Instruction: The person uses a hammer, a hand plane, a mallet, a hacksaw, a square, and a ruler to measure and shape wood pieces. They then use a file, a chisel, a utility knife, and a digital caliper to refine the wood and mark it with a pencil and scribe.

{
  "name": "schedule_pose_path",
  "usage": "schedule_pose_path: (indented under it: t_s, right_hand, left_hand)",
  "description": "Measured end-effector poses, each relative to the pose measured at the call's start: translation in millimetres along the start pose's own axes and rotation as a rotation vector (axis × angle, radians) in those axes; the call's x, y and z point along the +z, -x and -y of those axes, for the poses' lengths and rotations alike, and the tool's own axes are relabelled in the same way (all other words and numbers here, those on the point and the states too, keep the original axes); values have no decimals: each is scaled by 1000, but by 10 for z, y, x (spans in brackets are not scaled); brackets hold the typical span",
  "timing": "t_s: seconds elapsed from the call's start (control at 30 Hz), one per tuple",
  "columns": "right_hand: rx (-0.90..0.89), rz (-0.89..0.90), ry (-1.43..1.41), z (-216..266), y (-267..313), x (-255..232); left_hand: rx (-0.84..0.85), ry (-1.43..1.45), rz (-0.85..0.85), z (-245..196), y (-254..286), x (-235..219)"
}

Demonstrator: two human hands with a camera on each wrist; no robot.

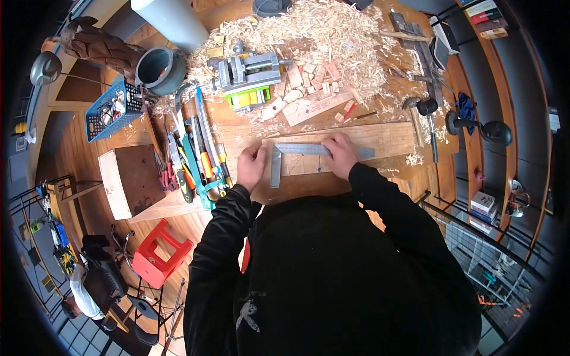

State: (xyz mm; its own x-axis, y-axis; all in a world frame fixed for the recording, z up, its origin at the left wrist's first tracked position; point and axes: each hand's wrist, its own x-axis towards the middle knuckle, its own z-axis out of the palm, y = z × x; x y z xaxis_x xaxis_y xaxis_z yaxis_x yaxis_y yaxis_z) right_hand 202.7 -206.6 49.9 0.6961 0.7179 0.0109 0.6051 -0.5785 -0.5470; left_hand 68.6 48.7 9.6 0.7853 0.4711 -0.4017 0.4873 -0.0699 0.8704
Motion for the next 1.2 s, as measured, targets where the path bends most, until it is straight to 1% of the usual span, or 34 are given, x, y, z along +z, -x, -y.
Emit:
schedule_pose_path:
  t_s: [0.07,0.1,0.17,0.23,0.3,0.33,0.4,0.43,0.5,0.6,0.77,0.83,0.87,0.93,0.97,1.03,1.2]
  right_hand:
    - [-17,5,8,17,-75,56]
    - [-34,10,16,28,-107,83]
    - [-16,29,21,62,-161,114]
    - [1,48,26,65,-178,132]
    - [8,-28,60,28,-154,135]
    - [9,-28,59,-19,-118,113]
    - [107,-77,129,-159,9,38]
    - [107,-75,130,-222,65,11]
    - [177,-86,151,-353,174,-28]
    - [185,-57,165,-480,255,-61]
    - [213,7,135,-509,186,-115]
    - [230,111,135,-526,134,-164]
    - [231,110,135,-540,112,-179]
    - [205,186,153,-553,65,-219]
    - [205,186,153,-555,43,-239]
    - [222,258,142,-552,7,-279]
    - [248,268,123,-544,-10,-293]
  left_hand:
    - [59,-49,-78,-7,45,52]
    - [58,-52,-77,-10,53,42]
    - [174,-276,-21,73,44,24]
    - [177,-267,-18,113,22,10]
    - [76,-256,2,122,17,2]
    - [76,-256,2,90,28,5]
    - [65,-187,-13,6,62,16]
    - [62,-186,-13,16,60,18]
    - [101,-238,-23,51,45,29]
    - [116,-313,-36,-16,79,39]
    - [157,-334,-61,-69,99,50]
    - [174,-355,-66,-75,92,59]
    - [180,-380,-78,-73,96,60]
    - [185,-405,-90,-81,100,59]
    - [177,-411,-86,-92,103,61]
    - [170,-417,-81,-102,107,72]
    - [179,-409,-103,-110,113,82]
